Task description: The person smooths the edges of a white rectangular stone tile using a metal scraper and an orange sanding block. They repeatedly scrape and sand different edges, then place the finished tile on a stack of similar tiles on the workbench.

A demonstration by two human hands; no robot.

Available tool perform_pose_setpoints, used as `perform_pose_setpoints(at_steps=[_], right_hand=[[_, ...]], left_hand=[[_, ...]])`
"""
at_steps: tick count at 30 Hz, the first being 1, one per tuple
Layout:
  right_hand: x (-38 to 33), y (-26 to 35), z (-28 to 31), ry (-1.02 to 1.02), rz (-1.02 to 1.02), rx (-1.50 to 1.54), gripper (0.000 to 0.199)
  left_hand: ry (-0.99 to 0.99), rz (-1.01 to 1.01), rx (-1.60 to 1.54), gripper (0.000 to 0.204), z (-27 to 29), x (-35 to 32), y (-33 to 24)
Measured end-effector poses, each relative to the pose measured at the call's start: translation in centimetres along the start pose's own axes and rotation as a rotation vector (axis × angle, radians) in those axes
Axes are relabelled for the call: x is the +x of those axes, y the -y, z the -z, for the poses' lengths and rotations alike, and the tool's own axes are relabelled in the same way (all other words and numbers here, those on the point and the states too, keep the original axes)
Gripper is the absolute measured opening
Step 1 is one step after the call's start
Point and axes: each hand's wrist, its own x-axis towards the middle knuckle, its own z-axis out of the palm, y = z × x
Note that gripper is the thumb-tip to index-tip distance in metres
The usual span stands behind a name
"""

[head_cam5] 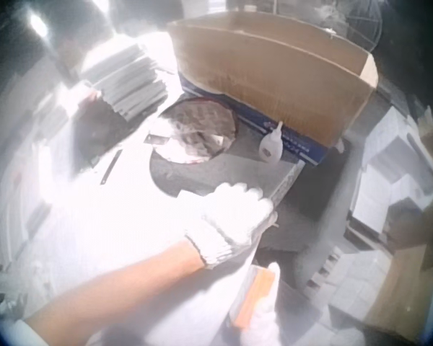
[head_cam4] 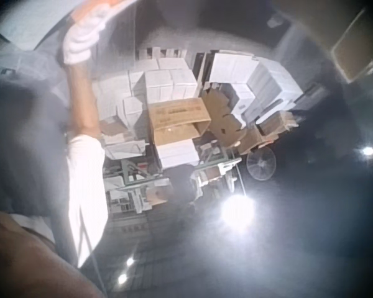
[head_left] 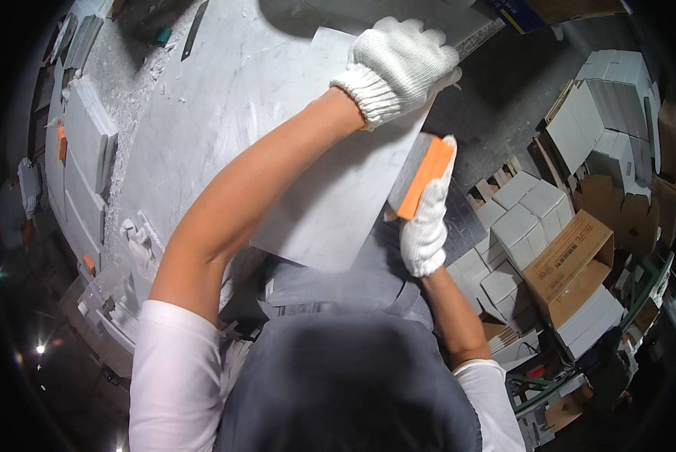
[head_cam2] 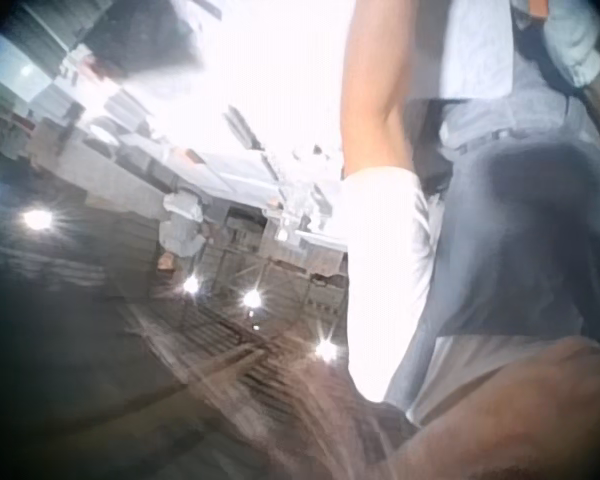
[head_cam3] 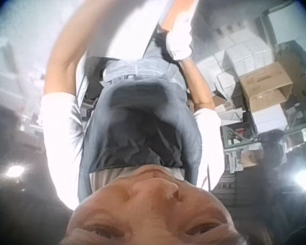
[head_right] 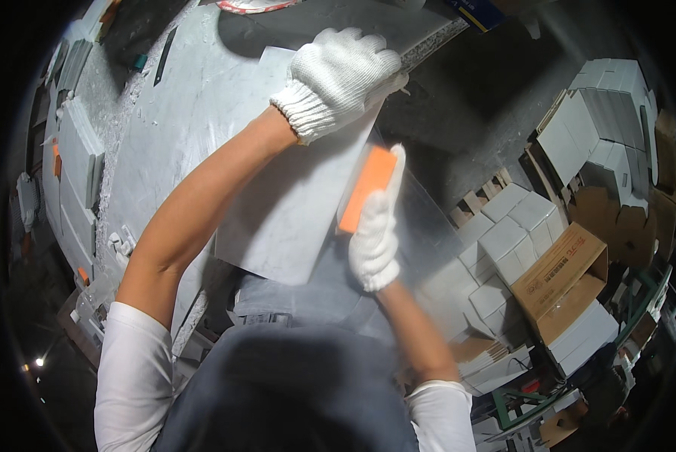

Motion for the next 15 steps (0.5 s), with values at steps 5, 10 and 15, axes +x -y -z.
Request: perform_pose_setpoints(at_steps=[5,10,15], right_hand=[[0.2,-0.6,0.3,0.002,-0.009,-0.073,0.081],[-2.8,-1.1,0.3,-0.020,-0.093,0.020,0.083],[-2.4,-1.8,1.3,-0.070,-0.175,-0.115,0.064]], left_hand=[[0.018,0.022,-0.016,0.026,-0.1,-0.1,0.0],[-0.015,0.028,-0.101,0.025,-0.2,0.0,0.1],[0.011,0.007,-0.030,0.025,0.0,-0.1,-0.2]])
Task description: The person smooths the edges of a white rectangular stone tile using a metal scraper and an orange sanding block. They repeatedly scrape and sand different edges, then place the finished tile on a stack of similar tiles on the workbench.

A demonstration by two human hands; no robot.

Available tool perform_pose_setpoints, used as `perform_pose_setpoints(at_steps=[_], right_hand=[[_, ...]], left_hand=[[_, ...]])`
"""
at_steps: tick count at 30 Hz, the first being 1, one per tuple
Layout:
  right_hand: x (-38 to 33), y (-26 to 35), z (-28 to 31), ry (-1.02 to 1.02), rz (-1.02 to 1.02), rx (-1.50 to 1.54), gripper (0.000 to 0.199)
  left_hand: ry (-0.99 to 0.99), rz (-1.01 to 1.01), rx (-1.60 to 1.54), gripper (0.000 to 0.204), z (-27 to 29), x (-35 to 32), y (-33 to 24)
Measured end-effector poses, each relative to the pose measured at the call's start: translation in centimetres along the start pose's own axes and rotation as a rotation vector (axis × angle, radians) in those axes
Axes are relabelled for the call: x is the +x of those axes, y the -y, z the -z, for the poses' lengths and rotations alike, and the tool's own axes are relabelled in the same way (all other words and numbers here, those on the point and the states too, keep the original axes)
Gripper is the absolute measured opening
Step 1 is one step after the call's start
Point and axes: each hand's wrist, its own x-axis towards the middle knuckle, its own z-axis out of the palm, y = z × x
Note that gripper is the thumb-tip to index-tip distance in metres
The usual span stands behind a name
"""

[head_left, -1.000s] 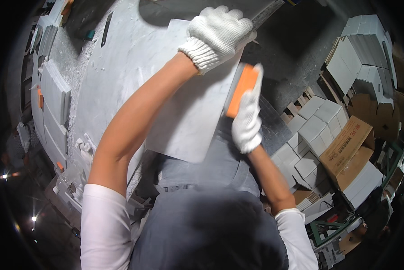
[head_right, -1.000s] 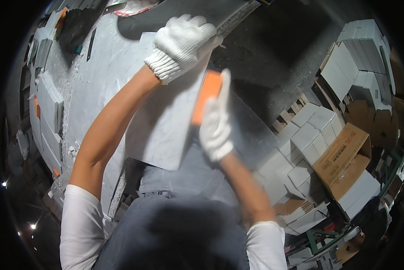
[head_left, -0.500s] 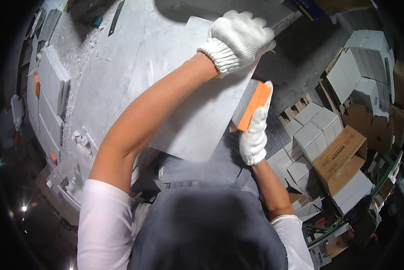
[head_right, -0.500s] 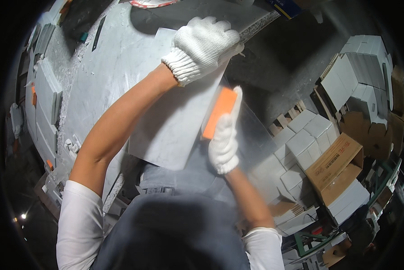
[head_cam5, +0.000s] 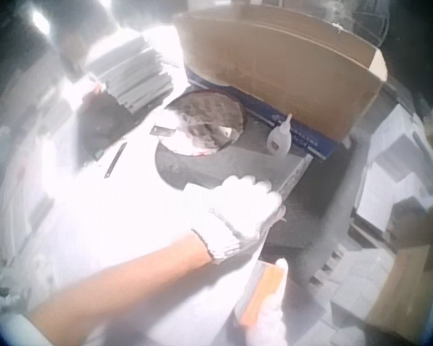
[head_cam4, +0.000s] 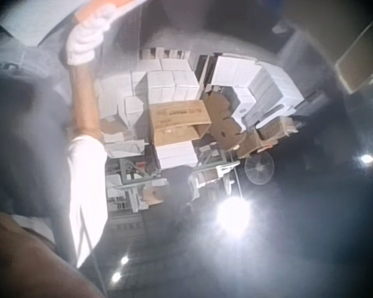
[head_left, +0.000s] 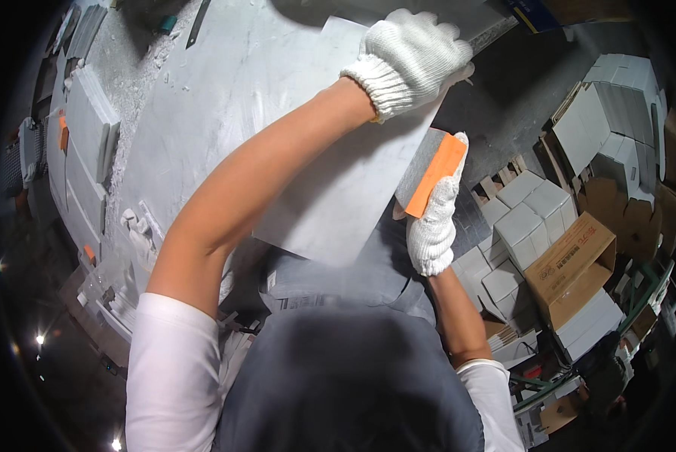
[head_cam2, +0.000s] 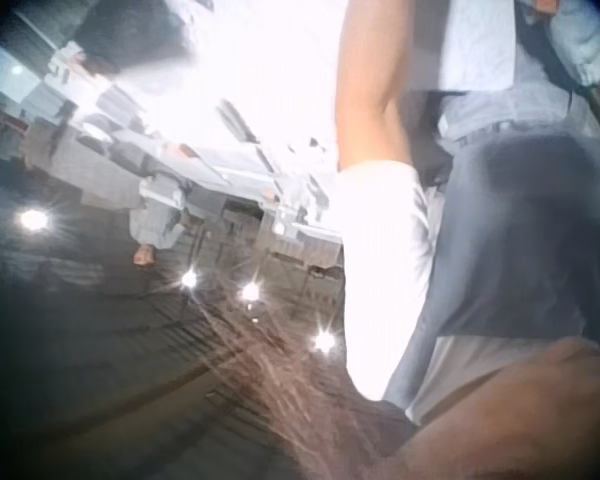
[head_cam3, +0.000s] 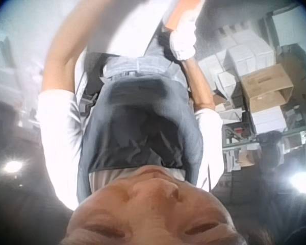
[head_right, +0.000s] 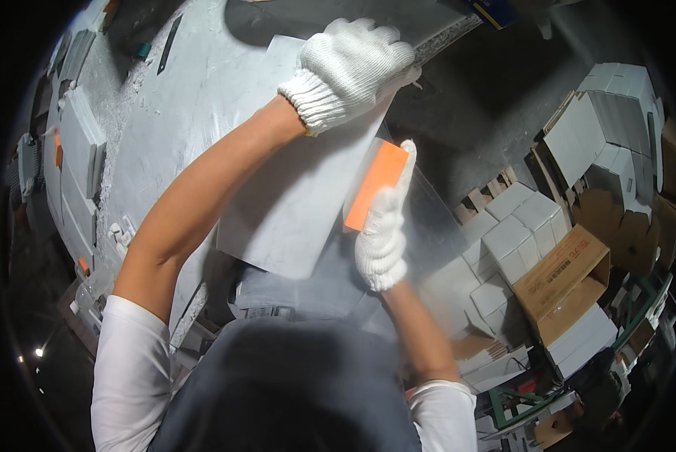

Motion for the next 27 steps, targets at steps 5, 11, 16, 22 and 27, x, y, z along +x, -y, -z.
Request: perform_pose_setpoints(at_steps=[5,11,16,22,27], right_hand=[[2.7,-3.1,2.4,0.105,0.131,-0.190,0.056],[0.2,-4.2,1.4,0.102,-0.032,0.334,0.073],[0.8,1.1,-0.1,0.085,-0.022,0.295,0.090],[1.2,3.0,-0.9,0.091,0.048,0.197,0.083],[2.1,2.5,-0.1,0.123,0.149,0.053,0.078]], left_hand=[[-0.037,0.021,-0.031,0.026,0.2,0.1,0.0],[-0.005,0.034,-0.050,0.027,0.1,0.2,0.2],[0.002,-0.006,0.002,0.024,0.3,0.0,0.0],[0.041,0.035,-0.110,0.022,1.0,-0.5,0.1],[0.019,-0.001,-0.105,0.022,1.1,-0.4,0.1]])
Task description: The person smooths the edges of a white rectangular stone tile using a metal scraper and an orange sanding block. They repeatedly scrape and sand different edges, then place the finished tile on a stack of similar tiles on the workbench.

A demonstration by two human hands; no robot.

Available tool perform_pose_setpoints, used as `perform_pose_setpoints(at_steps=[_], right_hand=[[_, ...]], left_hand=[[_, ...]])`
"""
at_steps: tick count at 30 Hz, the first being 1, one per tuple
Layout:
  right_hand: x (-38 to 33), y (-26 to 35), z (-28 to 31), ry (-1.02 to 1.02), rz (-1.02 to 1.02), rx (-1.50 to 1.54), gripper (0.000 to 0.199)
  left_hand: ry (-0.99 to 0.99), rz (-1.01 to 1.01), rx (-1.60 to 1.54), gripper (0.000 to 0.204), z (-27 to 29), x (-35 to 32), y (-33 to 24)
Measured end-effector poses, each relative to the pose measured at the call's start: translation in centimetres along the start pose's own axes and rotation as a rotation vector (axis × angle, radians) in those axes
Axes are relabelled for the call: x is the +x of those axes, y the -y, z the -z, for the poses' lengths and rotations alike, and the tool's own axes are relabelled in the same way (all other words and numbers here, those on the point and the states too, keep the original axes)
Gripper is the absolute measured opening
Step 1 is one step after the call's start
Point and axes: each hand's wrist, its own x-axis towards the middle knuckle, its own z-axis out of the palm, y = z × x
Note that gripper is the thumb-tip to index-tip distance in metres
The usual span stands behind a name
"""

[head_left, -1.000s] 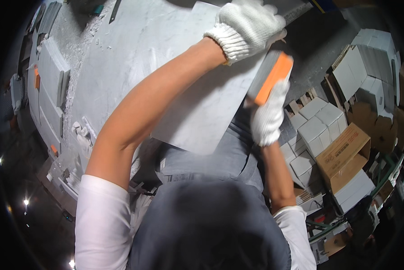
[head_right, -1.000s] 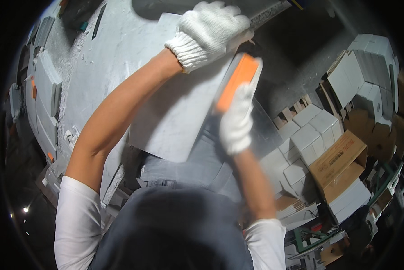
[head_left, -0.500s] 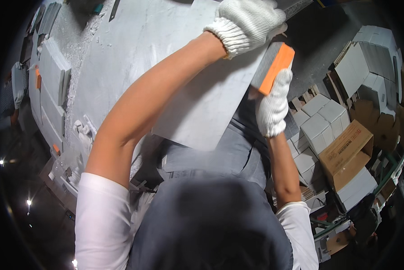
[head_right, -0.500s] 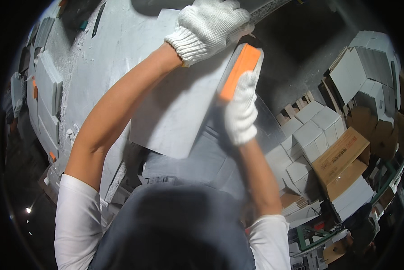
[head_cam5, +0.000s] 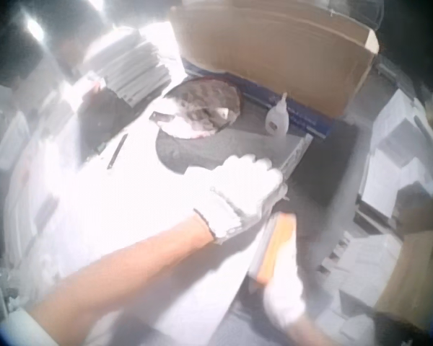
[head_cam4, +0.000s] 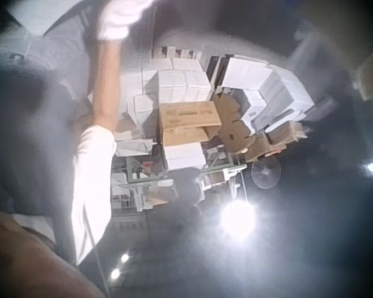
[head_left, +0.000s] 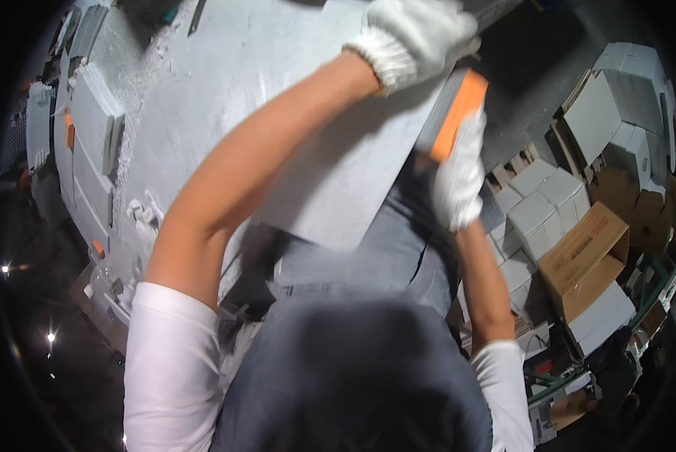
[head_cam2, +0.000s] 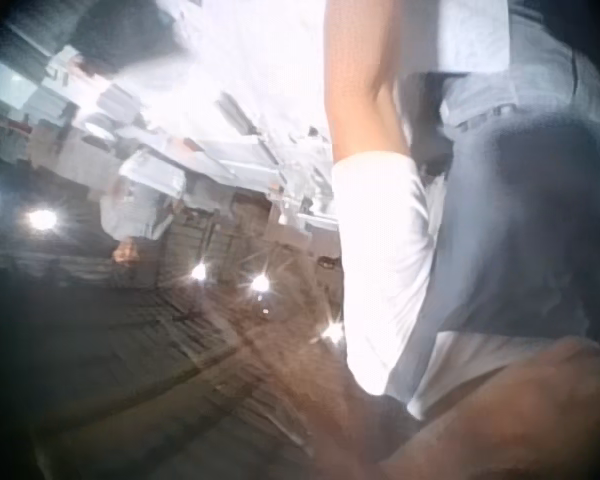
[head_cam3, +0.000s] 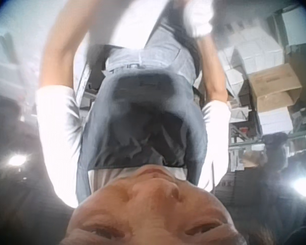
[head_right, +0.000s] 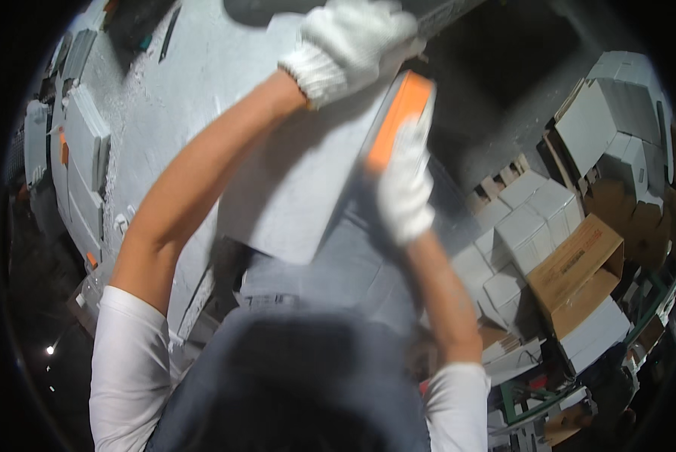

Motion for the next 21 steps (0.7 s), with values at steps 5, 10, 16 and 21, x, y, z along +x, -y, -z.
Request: perform_pose_setpoints(at_steps=[5,10,16,21], right_hand=[[-0.8,0.1,-0.6,-0.055,-0.139,0.389,0.076],[1.3,-1.0,0.9,0.079,-0.030,-0.032,0.064],[0.4,-0.7,1.8,0.119,0.032,-0.211,0.068],[-1.0,-0.8,-0.7,-0.150,-0.214,0.077,0.065]], left_hand=[[0.027,0.032,-0.005,0.022,-0.1,-0.1,-0.1],[-0.034,0.037,0.011,0.021,-0.3,-0.1,-0.1],[-0.078,0.005,0.008,0.020,-0.5,-0.3,0.0],[-0.061,0.013,0.056,0.026,-0.8,0.0,-0.1]])
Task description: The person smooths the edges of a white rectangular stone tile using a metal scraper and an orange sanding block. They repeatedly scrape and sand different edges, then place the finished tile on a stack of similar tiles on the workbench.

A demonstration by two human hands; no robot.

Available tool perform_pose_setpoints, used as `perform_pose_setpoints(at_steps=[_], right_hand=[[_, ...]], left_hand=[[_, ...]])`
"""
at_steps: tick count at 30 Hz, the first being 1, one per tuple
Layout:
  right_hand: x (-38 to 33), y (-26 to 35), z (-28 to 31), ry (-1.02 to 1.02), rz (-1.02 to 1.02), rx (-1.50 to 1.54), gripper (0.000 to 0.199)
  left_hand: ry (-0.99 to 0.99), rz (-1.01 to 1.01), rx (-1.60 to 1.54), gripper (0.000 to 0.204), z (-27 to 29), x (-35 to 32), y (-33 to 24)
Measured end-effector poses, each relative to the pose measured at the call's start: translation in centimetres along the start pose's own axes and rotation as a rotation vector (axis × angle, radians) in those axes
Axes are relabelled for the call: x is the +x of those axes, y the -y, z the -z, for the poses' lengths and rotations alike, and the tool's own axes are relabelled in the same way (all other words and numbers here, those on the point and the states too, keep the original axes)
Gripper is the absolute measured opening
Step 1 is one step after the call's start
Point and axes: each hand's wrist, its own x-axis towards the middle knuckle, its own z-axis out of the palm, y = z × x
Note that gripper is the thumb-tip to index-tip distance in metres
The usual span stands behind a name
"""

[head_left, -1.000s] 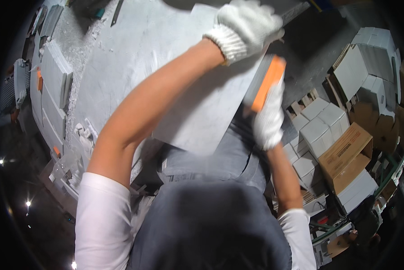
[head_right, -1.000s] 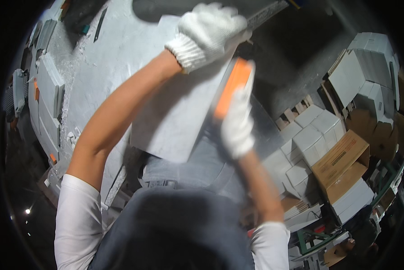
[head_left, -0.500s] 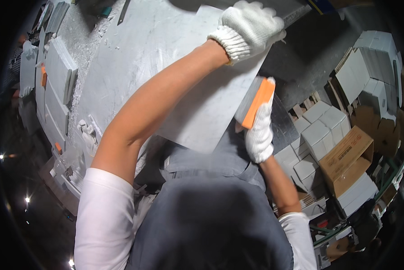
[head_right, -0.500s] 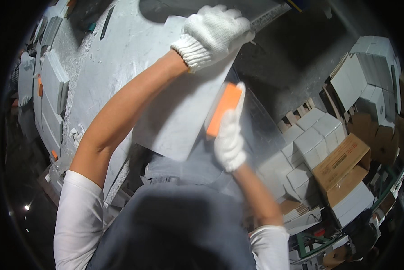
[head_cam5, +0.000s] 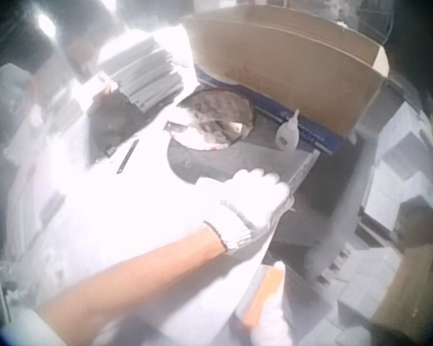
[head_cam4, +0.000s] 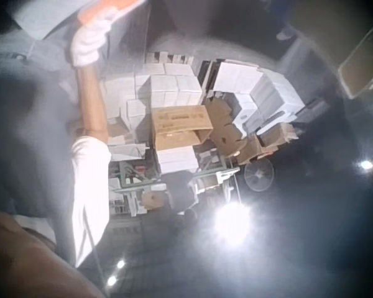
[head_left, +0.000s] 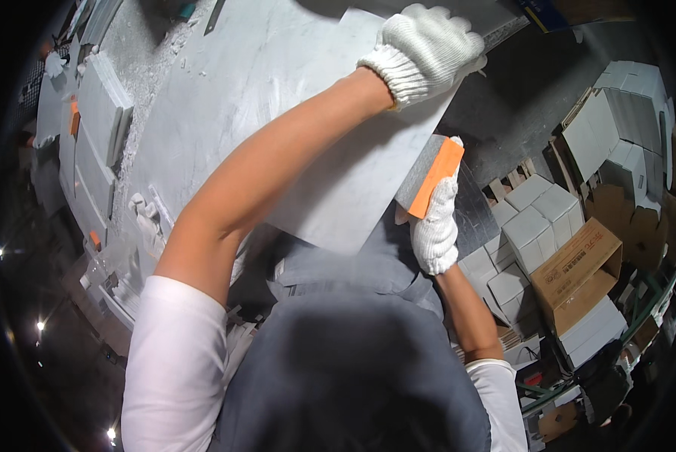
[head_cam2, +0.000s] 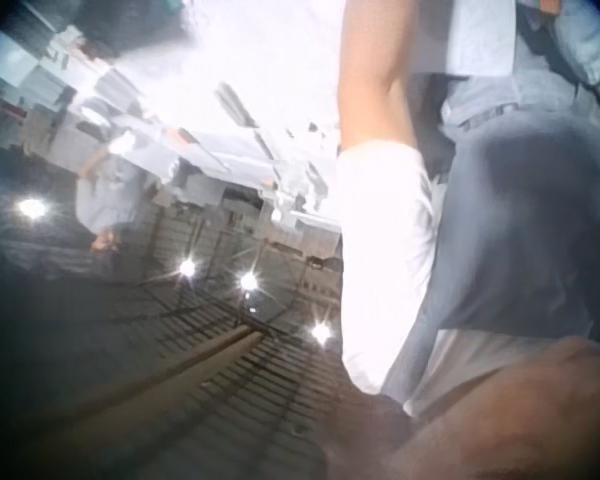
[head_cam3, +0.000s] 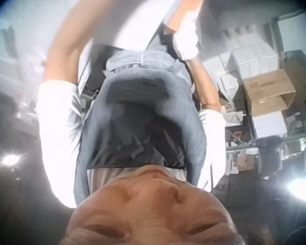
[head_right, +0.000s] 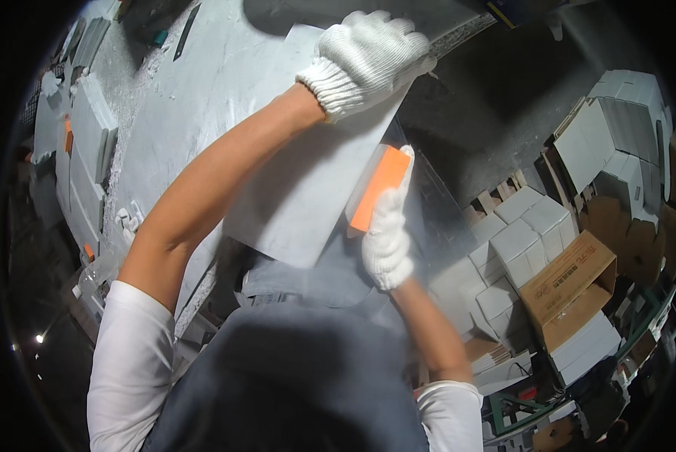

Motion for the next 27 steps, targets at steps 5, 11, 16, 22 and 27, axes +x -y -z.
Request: perform_pose_setpoints(at_steps=[5,11,16,22,27], right_hand=[[0.5,1.2,0.1,0.197,0.131,-0.013,0.066],[0.1,2.0,-0.3,0.197,0.162,-0.111,0.067],[-0.5,1.9,-0.6,0.153,0.046,0.141,0.073],[-0.9,-1.2,1.2,0.019,-0.107,0.093,0.059],[-1.2,-0.4,0.5,-0.074,-0.156,-0.174,0.065]], left_hand=[[0.048,0.072,-0.067,0.021,0.0,-0.1,0.1],[-0.034,0.041,-0.064,0.021,0.1,-0.4,0.2],[-0.029,0.003,-0.073,0.020,0.2,-0.4,0.2],[-0.062,0.009,-0.081,0.021,0.3,-0.6,0.0],[0.007,0.050,-0.073,0.022,0.4,-0.4,-0.1]])
